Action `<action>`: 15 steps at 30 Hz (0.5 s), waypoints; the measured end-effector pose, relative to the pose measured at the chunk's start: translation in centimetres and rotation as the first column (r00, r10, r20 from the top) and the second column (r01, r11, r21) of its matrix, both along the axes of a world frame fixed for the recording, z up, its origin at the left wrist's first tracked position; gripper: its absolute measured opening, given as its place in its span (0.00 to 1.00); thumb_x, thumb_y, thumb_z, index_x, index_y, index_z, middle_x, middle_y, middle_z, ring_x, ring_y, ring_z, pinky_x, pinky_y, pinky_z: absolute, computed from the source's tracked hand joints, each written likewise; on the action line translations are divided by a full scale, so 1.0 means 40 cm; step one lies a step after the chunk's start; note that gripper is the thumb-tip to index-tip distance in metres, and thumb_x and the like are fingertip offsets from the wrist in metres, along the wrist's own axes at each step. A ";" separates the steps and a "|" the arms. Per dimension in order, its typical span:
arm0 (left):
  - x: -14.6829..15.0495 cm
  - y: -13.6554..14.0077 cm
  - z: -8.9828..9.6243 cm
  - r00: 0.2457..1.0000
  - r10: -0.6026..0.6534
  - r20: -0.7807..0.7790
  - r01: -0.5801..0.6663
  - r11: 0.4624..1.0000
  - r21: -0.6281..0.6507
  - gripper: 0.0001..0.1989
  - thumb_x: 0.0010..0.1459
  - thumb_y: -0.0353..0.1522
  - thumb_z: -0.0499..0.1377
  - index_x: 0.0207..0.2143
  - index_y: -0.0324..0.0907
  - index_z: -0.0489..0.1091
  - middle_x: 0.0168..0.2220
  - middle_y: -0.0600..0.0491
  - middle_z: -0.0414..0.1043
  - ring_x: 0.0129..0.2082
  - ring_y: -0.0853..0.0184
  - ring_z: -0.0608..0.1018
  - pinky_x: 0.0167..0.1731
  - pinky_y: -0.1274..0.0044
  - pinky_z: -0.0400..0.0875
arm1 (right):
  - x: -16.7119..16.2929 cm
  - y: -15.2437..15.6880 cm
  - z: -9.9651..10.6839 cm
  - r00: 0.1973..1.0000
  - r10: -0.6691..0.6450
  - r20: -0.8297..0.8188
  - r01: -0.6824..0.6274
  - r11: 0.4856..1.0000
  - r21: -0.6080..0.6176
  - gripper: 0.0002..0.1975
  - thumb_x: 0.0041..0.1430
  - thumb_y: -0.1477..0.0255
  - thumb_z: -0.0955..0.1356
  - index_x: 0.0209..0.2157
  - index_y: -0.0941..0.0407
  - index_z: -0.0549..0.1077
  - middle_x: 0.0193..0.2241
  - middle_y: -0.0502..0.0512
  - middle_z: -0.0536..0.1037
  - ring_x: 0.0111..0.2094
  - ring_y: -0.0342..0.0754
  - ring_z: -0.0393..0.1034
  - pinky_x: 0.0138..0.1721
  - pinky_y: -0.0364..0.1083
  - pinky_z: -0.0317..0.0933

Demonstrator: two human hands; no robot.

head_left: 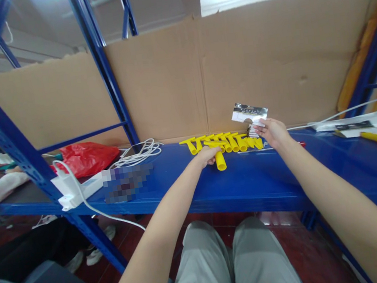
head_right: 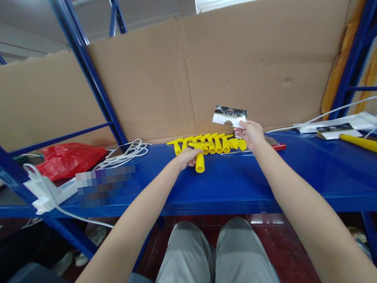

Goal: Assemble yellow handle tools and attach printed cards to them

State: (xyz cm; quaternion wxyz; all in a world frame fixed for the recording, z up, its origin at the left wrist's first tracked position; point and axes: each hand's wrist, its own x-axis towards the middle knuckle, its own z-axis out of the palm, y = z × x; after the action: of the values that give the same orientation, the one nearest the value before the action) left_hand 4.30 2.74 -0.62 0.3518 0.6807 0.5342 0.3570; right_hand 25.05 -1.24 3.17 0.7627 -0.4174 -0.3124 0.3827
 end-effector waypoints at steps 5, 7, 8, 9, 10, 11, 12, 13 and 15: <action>-0.003 0.023 0.043 0.929 0.084 0.361 -0.037 0.990 -0.134 0.07 0.55 0.28 0.57 0.24 0.39 0.69 0.16 0.54 0.67 0.16 0.72 0.70 0.20 0.80 0.65 | 0.002 0.004 0.000 1.000 0.025 0.007 -0.025 1.000 -0.010 0.10 0.58 0.83 0.62 0.25 0.58 0.64 0.20 0.49 0.71 0.20 0.37 0.67 0.21 0.35 0.63; -0.003 0.031 0.059 0.849 0.078 0.523 -0.019 0.993 -0.116 0.07 0.54 0.26 0.56 0.24 0.39 0.68 0.18 0.53 0.69 0.18 0.72 0.72 0.22 0.80 0.66 | 0.002 0.005 -0.001 0.998 0.048 0.027 -0.048 0.999 -0.016 0.10 0.58 0.83 0.62 0.25 0.57 0.65 0.20 0.49 0.71 0.20 0.37 0.67 0.21 0.36 0.63; -0.003 0.034 0.062 0.813 0.081 0.577 -0.024 0.994 -0.105 0.07 0.54 0.26 0.56 0.24 0.39 0.69 0.19 0.53 0.70 0.19 0.71 0.73 0.23 0.80 0.67 | 0.002 0.005 -0.002 0.997 0.069 0.044 -0.068 0.997 -0.019 0.10 0.58 0.82 0.63 0.25 0.57 0.65 0.20 0.49 0.71 0.20 0.37 0.67 0.22 0.36 0.64; -0.003 0.037 0.061 0.779 0.091 0.620 -0.037 0.994 -0.099 0.06 0.54 0.27 0.56 0.24 0.39 0.69 0.19 0.52 0.70 0.20 0.70 0.74 0.24 0.80 0.68 | 0.002 0.005 -0.004 0.993 0.101 0.064 -0.100 0.995 -0.023 0.09 0.57 0.82 0.63 0.25 0.57 0.65 0.20 0.49 0.71 0.20 0.38 0.67 0.22 0.36 0.64; -0.003 0.039 0.056 0.750 0.096 0.655 -0.044 0.994 -0.096 0.05 0.54 0.26 0.56 0.25 0.39 0.69 0.20 0.52 0.71 0.21 0.70 0.74 0.26 0.80 0.68 | 0.002 0.005 -0.005 0.986 0.141 0.089 -0.139 0.990 -0.027 0.09 0.57 0.81 0.64 0.25 0.57 0.66 0.20 0.49 0.72 0.20 0.38 0.67 0.22 0.37 0.65; -0.003 0.041 0.048 0.728 0.111 0.677 -0.061 0.993 -0.098 0.04 0.53 0.26 0.56 0.26 0.39 0.70 0.21 0.52 0.72 0.23 0.69 0.75 0.26 0.79 0.69 | 0.002 0.005 -0.007 0.976 0.182 0.117 -0.180 0.983 -0.032 0.08 0.57 0.81 0.65 0.25 0.57 0.66 0.21 0.50 0.72 0.21 0.39 0.67 0.23 0.37 0.65; -0.003 0.043 0.038 0.713 0.132 0.689 -0.083 0.991 -0.105 0.04 0.52 0.25 0.56 0.27 0.39 0.70 0.21 0.52 0.72 0.24 0.68 0.76 0.27 0.80 0.69 | 0.001 0.004 -0.009 0.964 0.223 0.148 -0.220 0.975 -0.036 0.08 0.56 0.80 0.65 0.26 0.56 0.67 0.21 0.50 0.73 0.21 0.39 0.68 0.24 0.37 0.66; -0.004 0.045 0.027 0.702 0.164 0.693 -0.113 0.987 -0.118 0.04 0.52 0.25 0.57 0.28 0.39 0.71 0.22 0.52 0.72 0.25 0.68 0.77 0.27 0.80 0.69 | 0.000 0.003 -0.010 0.949 0.261 0.179 -0.257 0.965 -0.044 0.07 0.56 0.80 0.65 0.26 0.56 0.68 0.22 0.51 0.73 0.21 0.39 0.68 0.25 0.38 0.67; -0.008 0.046 0.008 0.677 0.219 0.703 -0.161 0.976 -0.149 0.04 0.52 0.25 0.57 0.31 0.39 0.72 0.23 0.52 0.73 0.26 0.66 0.77 0.28 0.79 0.70 | -0.005 -0.001 -0.013 0.915 0.327 0.237 -0.320 0.945 -0.068 0.07 0.56 0.79 0.66 0.26 0.57 0.69 0.23 0.52 0.75 0.22 0.39 0.68 0.27 0.39 0.68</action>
State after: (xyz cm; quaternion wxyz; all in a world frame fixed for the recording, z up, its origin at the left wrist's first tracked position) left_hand 4.00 4.59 -0.30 0.5177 0.4156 0.4362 0.6075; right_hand 24.85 -1.26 2.66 0.6386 -0.4145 -0.4634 0.4535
